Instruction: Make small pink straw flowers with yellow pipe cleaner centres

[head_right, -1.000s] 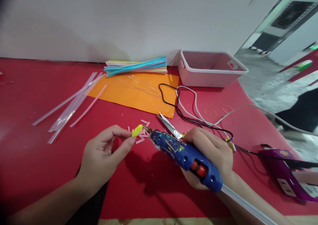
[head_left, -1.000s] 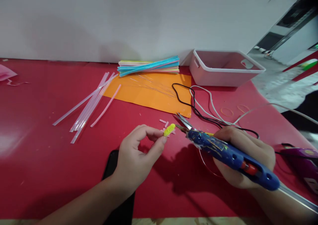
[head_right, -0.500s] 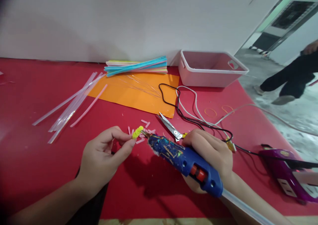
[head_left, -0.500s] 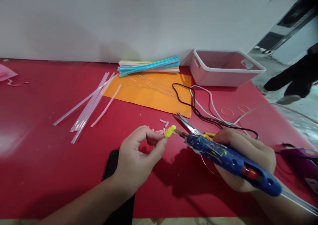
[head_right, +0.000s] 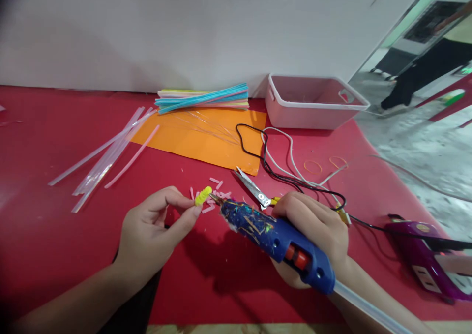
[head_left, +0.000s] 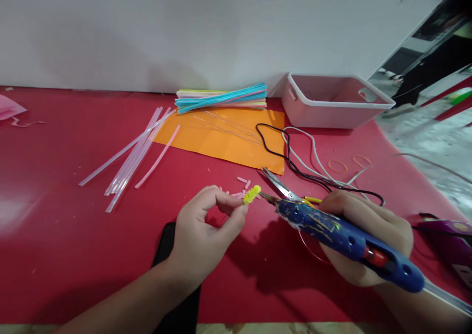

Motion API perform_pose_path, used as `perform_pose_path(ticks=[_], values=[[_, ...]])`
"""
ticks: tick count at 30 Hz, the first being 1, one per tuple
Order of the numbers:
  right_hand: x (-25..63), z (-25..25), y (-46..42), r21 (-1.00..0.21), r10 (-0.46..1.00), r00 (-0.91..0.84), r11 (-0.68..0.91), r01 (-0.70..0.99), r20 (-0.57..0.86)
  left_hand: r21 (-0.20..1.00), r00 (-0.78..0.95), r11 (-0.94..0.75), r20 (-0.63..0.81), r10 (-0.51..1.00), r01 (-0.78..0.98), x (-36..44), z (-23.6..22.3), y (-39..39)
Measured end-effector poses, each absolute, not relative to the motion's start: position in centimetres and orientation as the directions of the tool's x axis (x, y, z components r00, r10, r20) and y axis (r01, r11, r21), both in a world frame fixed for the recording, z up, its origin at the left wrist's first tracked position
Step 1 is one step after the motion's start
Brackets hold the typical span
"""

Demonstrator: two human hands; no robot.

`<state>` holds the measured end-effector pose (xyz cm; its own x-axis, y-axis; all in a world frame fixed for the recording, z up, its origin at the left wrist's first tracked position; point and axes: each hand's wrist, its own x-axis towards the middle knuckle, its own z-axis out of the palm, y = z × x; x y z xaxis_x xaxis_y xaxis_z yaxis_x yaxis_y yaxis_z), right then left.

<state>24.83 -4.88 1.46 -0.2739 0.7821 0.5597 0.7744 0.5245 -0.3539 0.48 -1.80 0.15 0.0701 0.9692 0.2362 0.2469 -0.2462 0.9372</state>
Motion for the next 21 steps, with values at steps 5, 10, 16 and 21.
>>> perform_pose_path(ticks=[5, 10, 16, 21], values=[[24.65, 1.67, -4.68, -0.373, 0.771, -0.301, 0.56, 0.74, 0.561, 0.95, 0.092, -0.228, 0.213, 0.973, 0.215, 0.38, 0.2, -1.83], [24.59, 1.45, -4.69, -0.409, 0.786, -0.269, 0.541, 0.735, 0.556, 0.961, 0.097, -0.21, 0.195, 0.976, 0.179, 0.32, -0.07, -1.83], [24.78, 1.33, -4.75, -0.393, 0.775, -0.268, 0.546, 0.74, 0.572, 0.989, 0.096, -0.091, 0.08, 0.992, 0.115, 0.3, -0.47, -1.87], [24.7, 1.39, -4.73, -0.403, 0.785, -0.279, 0.546, 0.734, 0.554, 0.999, 0.085, 0.028, -0.032, 0.996, 0.04, 0.27, -0.25, -1.59]])
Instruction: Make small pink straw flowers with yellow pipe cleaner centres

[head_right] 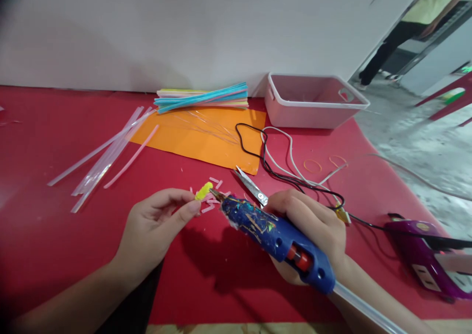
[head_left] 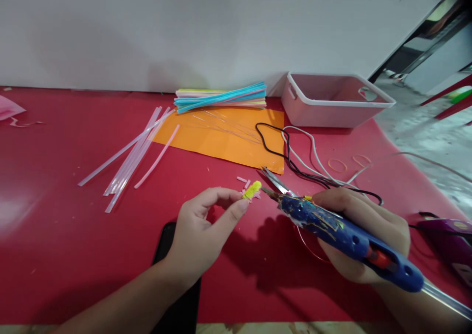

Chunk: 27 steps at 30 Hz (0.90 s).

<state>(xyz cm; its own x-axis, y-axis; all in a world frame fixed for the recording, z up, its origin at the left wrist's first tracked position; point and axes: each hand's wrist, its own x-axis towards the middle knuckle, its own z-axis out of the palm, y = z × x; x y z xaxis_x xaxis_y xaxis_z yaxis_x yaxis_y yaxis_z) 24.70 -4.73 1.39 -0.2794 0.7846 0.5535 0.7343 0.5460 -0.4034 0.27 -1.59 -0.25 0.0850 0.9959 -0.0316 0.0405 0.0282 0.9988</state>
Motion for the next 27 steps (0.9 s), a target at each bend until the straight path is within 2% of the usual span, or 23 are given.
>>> perform_pose_path(ticks=[3, 6, 8, 10, 13, 16, 21, 25, 27], values=[[24.8, 1.3, -4.7, -0.402, 0.781, -0.268, 0.542, 0.738, 0.564, 0.982, 0.097, 0.133, -0.121, 0.988, -0.136, 0.4, 0.0, -1.1], [25.2, 1.1, -4.2, -0.34, 0.781, -0.305, 0.538, 0.771, 0.545, 0.921, 0.058, 0.199, -0.19, 0.98, -0.334, 0.5, 0.0, -0.6], [25.7, 1.1, -3.7, -0.276, 0.804, -0.375, 0.532, 0.801, 0.461, 0.886, 0.027, 0.22, -0.229, 0.973, -0.408, 0.4, 0.1, -0.2], [26.2, 1.3, -3.0, -0.214, 0.84, -0.442, 0.516, 0.829, 0.313, 0.86, 0.035, 0.241, -0.253, 0.967, -0.45, 0.3, 0.1, 0.1], [27.2, 1.4, -2.1, -0.173, 0.878, -0.461, 0.477, 0.861, 0.126, 0.834, 0.043, 0.243, -0.256, 0.966, -0.496, 0.1, 0.0, 0.4], [28.5, 1.3, -1.6, -0.152, 0.905, -0.42, 0.424, 0.893, 0.061, 0.826, 0.032, 0.242, -0.263, 0.964, -0.509, 0.0, 0.0, 0.5], [29.9, 1.9, -1.1, -0.111, 0.918, -0.392, 0.396, 0.911, 0.056, 0.828, 0.069, 0.263, -0.264, 0.962, -0.495, 0.3, 0.1, 0.5], [27.4, 3.4, -0.7, -0.087, 0.895, -0.385, 0.412, 0.907, 0.227, 0.821, 0.096, 0.295, -0.286, 0.953, -0.489, 0.4, 0.1, 0.4], [25.0, 3.9, -0.4, -0.101, 0.866, -0.439, 0.472, 0.876, 0.241, 0.819, 0.1, 0.295, -0.283, 0.954, -0.493, 0.4, 0.1, 0.3]])
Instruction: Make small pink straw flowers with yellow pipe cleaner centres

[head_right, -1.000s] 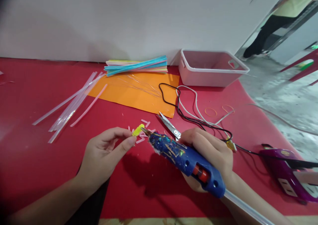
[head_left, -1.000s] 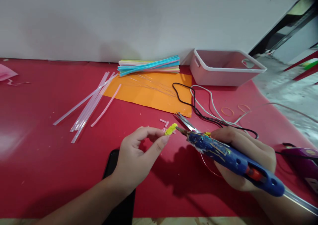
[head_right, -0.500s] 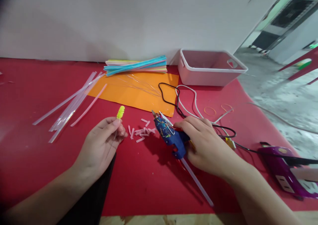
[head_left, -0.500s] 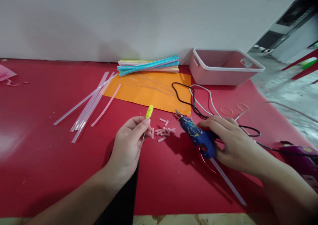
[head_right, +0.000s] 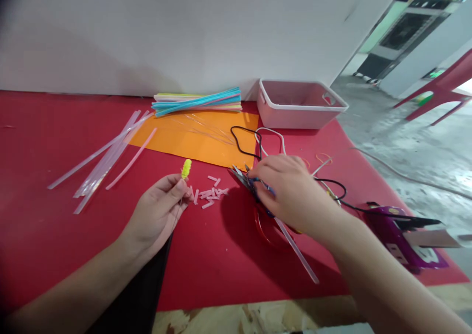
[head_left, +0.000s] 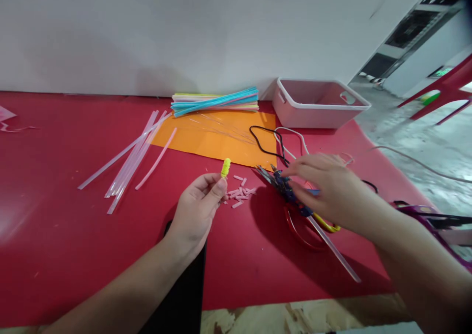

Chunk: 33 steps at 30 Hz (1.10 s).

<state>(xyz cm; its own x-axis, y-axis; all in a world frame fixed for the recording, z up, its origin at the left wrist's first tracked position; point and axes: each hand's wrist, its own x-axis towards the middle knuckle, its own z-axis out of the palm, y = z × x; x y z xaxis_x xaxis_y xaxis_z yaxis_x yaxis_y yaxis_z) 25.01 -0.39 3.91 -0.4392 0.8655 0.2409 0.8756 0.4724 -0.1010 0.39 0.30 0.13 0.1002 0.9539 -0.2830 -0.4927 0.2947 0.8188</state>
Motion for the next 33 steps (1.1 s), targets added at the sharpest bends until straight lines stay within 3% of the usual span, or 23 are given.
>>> perform_pose_path(ticks=[3, 9, 15, 17, 19, 22, 24, 28, 33], values=[[21.7, 3.8, 0.5, -0.07, 0.814, -0.577, 0.581, 0.811, 0.07, 0.82, 0.116, 0.287, -0.264, 0.957, -0.495, 0.4, 0.2, 0.2], [19.2, 1.9, 2.7, -0.084, 0.756, -0.649, 0.644, 0.761, -0.088, 0.813, 0.126, 0.27, -0.24, 0.963, -0.516, 0.4, 0.1, 0.4], [19.2, 2.7, 2.6, -0.104, 0.806, -0.588, 0.58, 0.808, -0.069, 0.799, 0.142, 0.292, -0.256, 0.956, -0.525, 0.3, -0.1, 0.5], [19.3, 3.4, 1.9, -0.224, 0.846, -0.532, 0.518, 0.826, -0.006, 0.794, 0.16, 0.312, -0.268, 0.95, -0.522, 0.4, 0.1, 0.4], [19.4, 4.0, 1.1, -0.448, 0.891, -0.448, 0.429, 0.785, 0.067, 0.778, 0.202, 0.357, -0.294, 0.934, -0.517, 0.4, 0.4, 0.2], [19.7, 4.3, 0.0, -0.797, 0.942, -0.321, 0.268, 0.542, 0.099, 0.739, 0.302, 0.443, -0.329, 0.895, -0.507, 0.5, 1.0, -0.2], [19.8, 4.3, -0.6, -0.925, 0.962, -0.267, 0.155, 0.346, 0.062, 0.723, 0.365, 0.484, -0.333, 0.869, -0.493, 0.5, 1.1, -0.5], [19.9, 3.9, -1.4, -0.994, 0.98, -0.198, 0.011, 0.106, -0.01, 0.778, 0.422, 0.479, -0.306, 0.854, -0.406, 0.6, 0.7, -1.0], [19.5, 3.0, -2.4, -0.982, 0.983, -0.02, 0.182, 0.041, 0.181, 0.892, 0.451, 0.382, -0.245, 0.858, -0.242, 0.8, 0.4, -1.6]])
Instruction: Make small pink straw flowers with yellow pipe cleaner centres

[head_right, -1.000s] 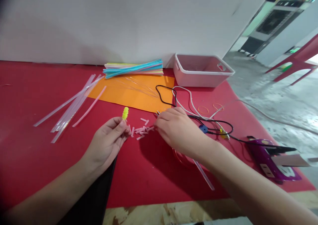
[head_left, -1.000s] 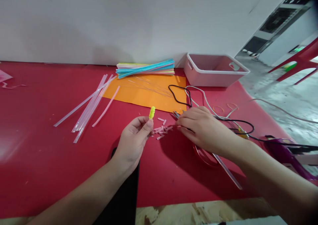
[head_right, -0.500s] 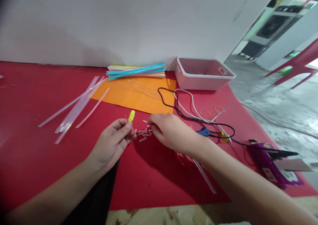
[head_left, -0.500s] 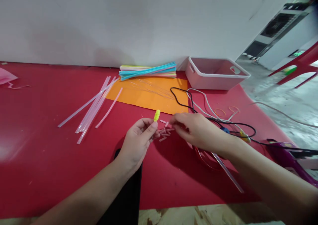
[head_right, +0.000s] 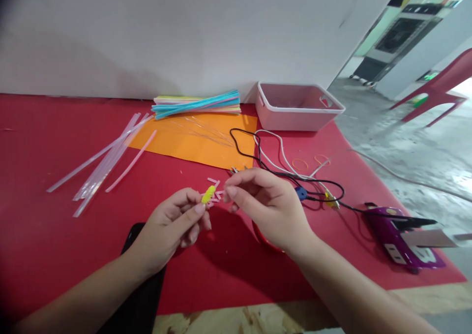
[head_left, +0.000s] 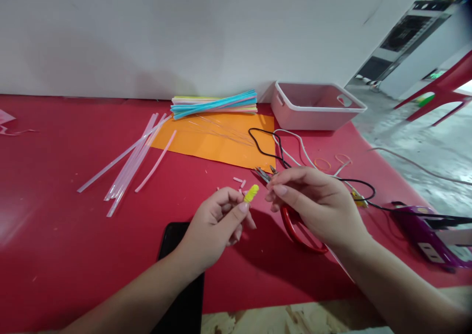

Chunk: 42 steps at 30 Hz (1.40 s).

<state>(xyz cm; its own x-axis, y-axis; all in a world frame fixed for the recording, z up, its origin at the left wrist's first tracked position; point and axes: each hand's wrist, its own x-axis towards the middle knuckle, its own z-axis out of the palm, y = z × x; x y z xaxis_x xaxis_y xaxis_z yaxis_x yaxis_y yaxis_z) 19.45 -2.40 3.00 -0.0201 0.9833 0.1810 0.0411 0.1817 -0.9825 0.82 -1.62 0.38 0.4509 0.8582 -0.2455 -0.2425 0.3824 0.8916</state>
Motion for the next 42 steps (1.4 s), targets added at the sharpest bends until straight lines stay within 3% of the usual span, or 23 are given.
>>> perform_pose_path(ticks=[3, 7, 21, 29, 37, 42], values=[[19.1, 2.6, -3.0, -0.956, 0.955, 0.069, 0.285, 0.067, 0.29, 0.917, 0.468, 0.352, -0.232, 0.853, -0.188, 0.9, 0.6, -1.9], [18.9, 2.4, -3.3, -0.94, 0.939, 0.058, 0.336, 0.066, 0.339, 0.925, 0.454, 0.33, -0.215, 0.865, -0.191, 0.8, 0.5, -2.0], [19.3, 1.7, -3.3, -0.965, 0.965, 0.027, 0.262, -0.02, 0.261, 0.89, 0.456, 0.396, -0.263, 0.85, -0.225, 0.6, 0.2, -1.6], [19.7, 1.6, -3.5, -0.955, 0.956, 0.016, 0.292, -0.042, 0.292, 0.898, 0.464, 0.391, -0.263, 0.846, -0.203, 0.6, 0.3, -1.6], [19.7, 1.4, -3.9, -0.92, 0.923, 0.034, 0.378, 0.105, 0.384, 0.954, 0.459, 0.278, -0.199, 0.866, -0.11, 0.5, 0.6, -2.1], [20.1, 1.5, -4.0, -0.775, 0.846, -0.054, 0.51, 0.374, 0.53, 0.943, 0.481, 0.306, -0.21, 0.852, -0.132, 0.9, 0.5, -2.2]])
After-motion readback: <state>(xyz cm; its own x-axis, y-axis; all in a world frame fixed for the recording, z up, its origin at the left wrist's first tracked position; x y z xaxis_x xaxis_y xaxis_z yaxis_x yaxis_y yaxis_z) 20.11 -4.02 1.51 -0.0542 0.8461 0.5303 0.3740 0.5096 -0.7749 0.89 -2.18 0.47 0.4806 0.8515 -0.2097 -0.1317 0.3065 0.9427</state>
